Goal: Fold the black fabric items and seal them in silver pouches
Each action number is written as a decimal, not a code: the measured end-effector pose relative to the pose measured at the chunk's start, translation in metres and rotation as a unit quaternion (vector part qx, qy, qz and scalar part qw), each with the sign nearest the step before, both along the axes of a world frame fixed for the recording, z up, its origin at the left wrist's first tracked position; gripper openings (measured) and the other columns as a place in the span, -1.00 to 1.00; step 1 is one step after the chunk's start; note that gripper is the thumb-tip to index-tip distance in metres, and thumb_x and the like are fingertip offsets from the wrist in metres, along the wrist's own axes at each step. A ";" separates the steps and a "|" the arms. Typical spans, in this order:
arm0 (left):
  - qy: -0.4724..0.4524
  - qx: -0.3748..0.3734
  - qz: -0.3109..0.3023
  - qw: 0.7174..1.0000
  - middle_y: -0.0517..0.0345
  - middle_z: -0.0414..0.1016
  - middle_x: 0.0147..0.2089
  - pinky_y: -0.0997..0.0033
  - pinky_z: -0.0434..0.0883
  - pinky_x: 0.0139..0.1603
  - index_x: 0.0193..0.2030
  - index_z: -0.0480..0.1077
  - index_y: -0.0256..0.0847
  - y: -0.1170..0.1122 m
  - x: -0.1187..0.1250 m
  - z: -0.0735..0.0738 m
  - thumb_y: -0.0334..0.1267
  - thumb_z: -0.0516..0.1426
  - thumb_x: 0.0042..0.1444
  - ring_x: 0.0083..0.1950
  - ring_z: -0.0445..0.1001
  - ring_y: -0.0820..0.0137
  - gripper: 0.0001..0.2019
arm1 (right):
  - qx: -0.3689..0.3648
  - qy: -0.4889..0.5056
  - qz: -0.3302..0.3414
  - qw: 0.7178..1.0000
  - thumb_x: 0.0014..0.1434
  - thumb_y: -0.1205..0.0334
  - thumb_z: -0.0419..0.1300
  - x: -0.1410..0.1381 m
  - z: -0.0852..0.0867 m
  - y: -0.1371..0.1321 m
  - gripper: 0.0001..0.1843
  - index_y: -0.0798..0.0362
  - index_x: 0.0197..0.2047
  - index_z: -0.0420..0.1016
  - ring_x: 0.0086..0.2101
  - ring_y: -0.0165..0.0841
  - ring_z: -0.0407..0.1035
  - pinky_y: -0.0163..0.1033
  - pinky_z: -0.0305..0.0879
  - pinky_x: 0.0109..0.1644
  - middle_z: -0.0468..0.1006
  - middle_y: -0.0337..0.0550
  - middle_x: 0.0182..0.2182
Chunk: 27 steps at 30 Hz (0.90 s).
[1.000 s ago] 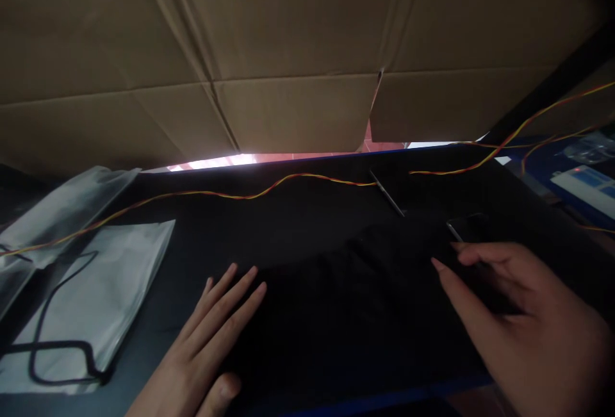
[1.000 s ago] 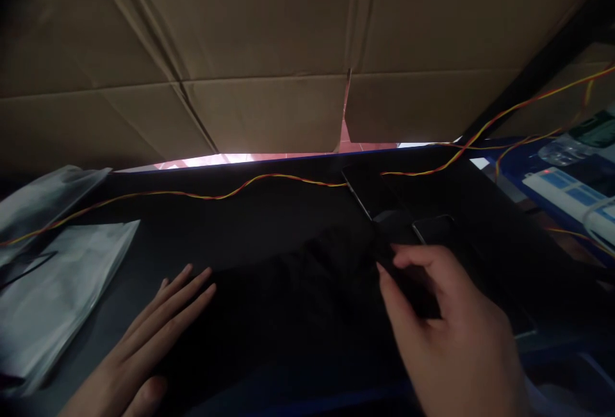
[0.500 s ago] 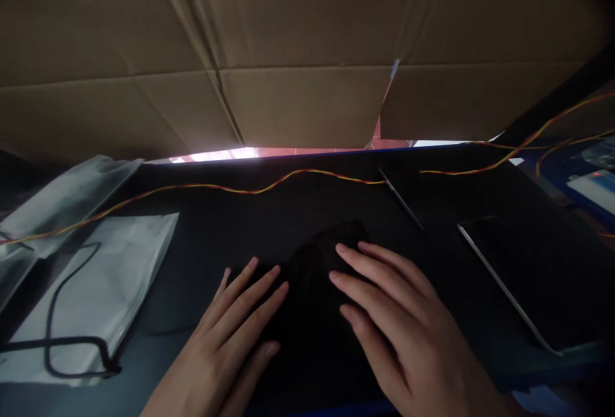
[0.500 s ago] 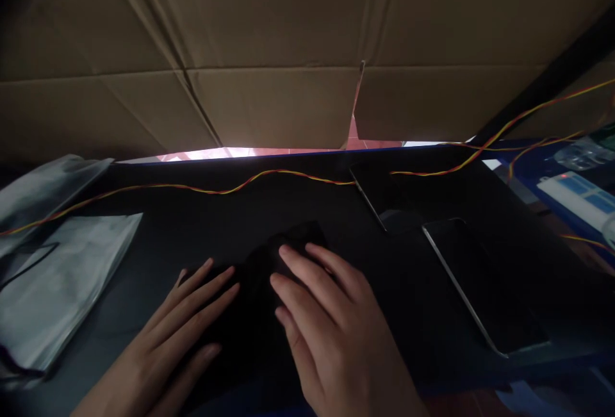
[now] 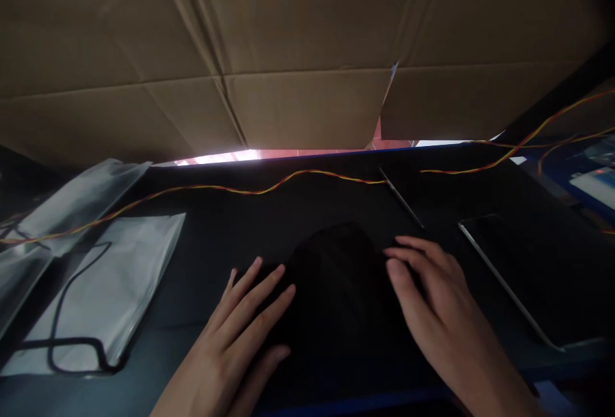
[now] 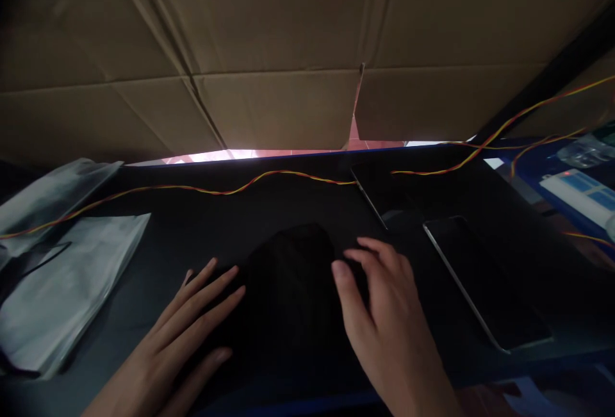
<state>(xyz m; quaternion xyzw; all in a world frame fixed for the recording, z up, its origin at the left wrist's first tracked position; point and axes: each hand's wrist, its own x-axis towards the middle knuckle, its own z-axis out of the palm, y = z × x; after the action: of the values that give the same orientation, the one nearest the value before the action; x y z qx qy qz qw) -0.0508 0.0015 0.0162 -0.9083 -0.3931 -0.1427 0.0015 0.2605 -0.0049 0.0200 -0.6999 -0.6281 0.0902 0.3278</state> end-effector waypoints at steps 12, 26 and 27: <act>-0.028 -0.009 0.013 0.999 -0.01 0.22 0.66 -0.16 0.40 0.46 0.67 0.11 -0.12 -0.002 0.023 0.013 -0.16 0.04 0.56 0.71 0.06 0.01 -0.39 | 0.016 -0.041 -0.023 0.999 0.43 -0.07 0.26 0.000 0.037 -0.010 -0.79 -0.14 -0.13 0.42 -0.49 -0.34 0.52 -0.27 0.43 -0.52 0.63 -0.21 -0.23; -0.200 0.025 0.178 0.963 0.17 0.44 0.53 0.45 0.35 0.53 0.39 0.40 -0.05 -0.009 0.037 0.026 -0.31 0.03 0.51 0.54 0.42 0.42 -0.62 | 0.055 -0.093 0.239 0.965 0.52 0.36 0.09 -0.031 0.029 -0.011 -0.58 0.04 0.33 0.57 0.34 -0.15 0.50 -0.03 0.59 0.33 0.61 -0.11 0.34; -0.172 0.030 0.156 0.972 0.12 0.39 0.58 0.31 0.35 0.57 0.47 0.33 -0.08 -0.008 0.046 0.026 -0.29 0.03 0.52 0.59 0.36 0.33 -0.56 | 0.050 -0.113 0.251 0.960 0.51 0.39 0.07 -0.031 0.023 -0.010 -0.55 0.09 0.36 0.55 0.37 -0.12 0.46 0.03 0.58 0.34 0.58 -0.10 0.37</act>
<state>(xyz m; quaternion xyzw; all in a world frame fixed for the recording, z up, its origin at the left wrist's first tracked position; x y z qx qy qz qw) -0.0051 -0.0062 0.0419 -0.7972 -0.5195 -0.3071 -0.0165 0.2295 -0.0149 0.0428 -0.5082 -0.8203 0.0579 0.2559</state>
